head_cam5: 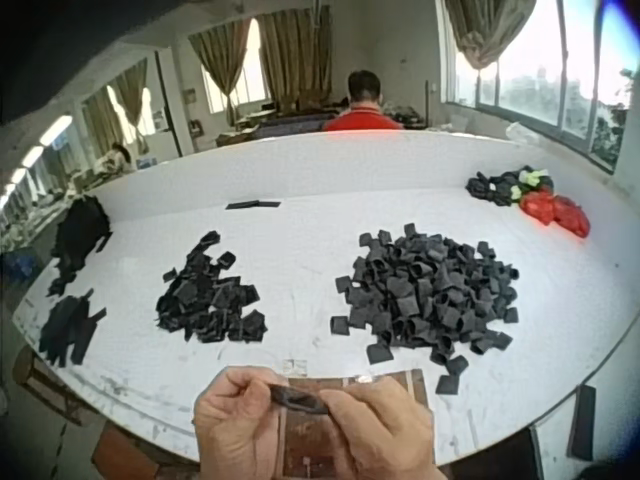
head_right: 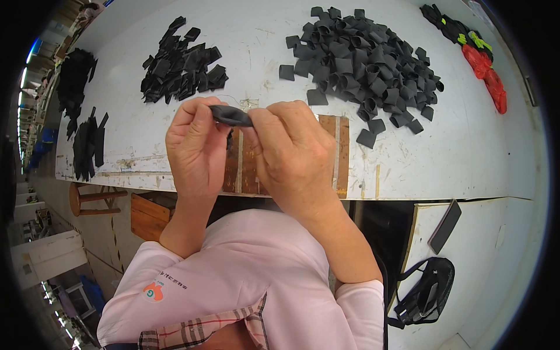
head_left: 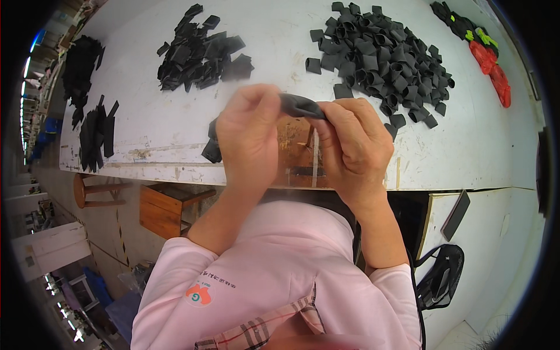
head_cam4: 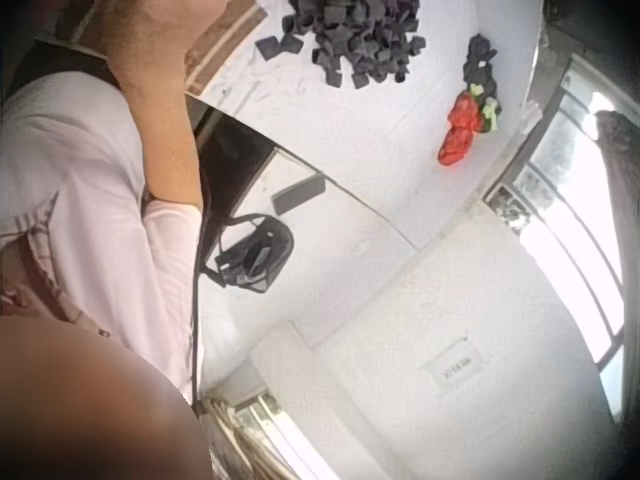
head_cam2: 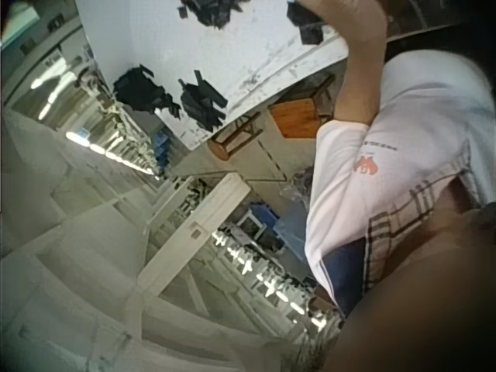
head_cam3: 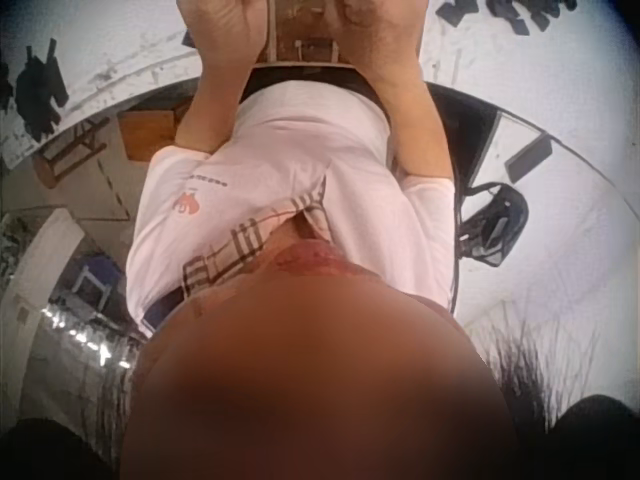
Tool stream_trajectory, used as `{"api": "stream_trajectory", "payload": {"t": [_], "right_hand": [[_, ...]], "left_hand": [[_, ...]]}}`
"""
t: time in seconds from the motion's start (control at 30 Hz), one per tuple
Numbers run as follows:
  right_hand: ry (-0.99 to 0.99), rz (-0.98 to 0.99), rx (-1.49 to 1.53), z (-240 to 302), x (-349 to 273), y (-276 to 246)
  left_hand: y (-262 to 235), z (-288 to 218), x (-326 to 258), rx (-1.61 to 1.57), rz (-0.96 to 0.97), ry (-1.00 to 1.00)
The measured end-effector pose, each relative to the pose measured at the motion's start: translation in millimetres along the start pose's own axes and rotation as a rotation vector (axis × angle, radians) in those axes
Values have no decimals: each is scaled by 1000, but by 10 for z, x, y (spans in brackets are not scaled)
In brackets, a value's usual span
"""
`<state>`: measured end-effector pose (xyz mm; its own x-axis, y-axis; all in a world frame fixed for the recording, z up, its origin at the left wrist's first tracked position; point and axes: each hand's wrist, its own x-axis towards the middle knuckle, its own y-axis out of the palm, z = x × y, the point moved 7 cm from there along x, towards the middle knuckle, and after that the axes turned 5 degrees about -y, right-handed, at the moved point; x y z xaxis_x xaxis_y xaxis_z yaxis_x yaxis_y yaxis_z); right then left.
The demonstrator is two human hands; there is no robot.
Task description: Assembling or preparing small black fabric/rubber components at a factory workbench using a metal tool.
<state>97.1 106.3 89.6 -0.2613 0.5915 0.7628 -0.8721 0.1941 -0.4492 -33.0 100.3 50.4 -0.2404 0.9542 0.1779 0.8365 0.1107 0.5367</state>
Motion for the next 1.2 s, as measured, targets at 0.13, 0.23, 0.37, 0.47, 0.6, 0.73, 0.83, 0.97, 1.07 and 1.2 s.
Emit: {"api": "stream_trajectory", "payload": {"t": [0.13, 0.23, 0.37, 0.47, 0.6, 0.73, 0.83, 0.97, 1.07, 1.2], "right_hand": [[-12, 42, 59, -103, -101, 54], [-43, -10, 55, -107, -155, 33], [3, 119, -25, -66, -72, 51], [4, 219, -51, -47, -23, 67], [-5, 206, -54, -63, -68, 75], [48, 152, -61, -92, -90, 91], [43, 172, -69, -91, -80, 121], [329, 419, 254, -392, 22, 47], [625, -142, 299, -794, 101, -210], [700, -43, 303, -717, -464, -130]], "left_hand": [[-102, 113, -58, 115, -5, -1], [-102, 104, -67, 175, 20, 30], [-10, 28, 42, 174, 31, 8], [168, -78, 85, 550, 296, 178], [78, 10, 18, 661, 234, 205], [39, 130, 23, 663, 200, 160], [6, 84, -61, 672, 69, 284], [-505, 157, -227, 1025, -255, 326], [-950, 136, -316, 1350, -198, 310], [-1292, 250, -442, 1681, 60, 224]]}}
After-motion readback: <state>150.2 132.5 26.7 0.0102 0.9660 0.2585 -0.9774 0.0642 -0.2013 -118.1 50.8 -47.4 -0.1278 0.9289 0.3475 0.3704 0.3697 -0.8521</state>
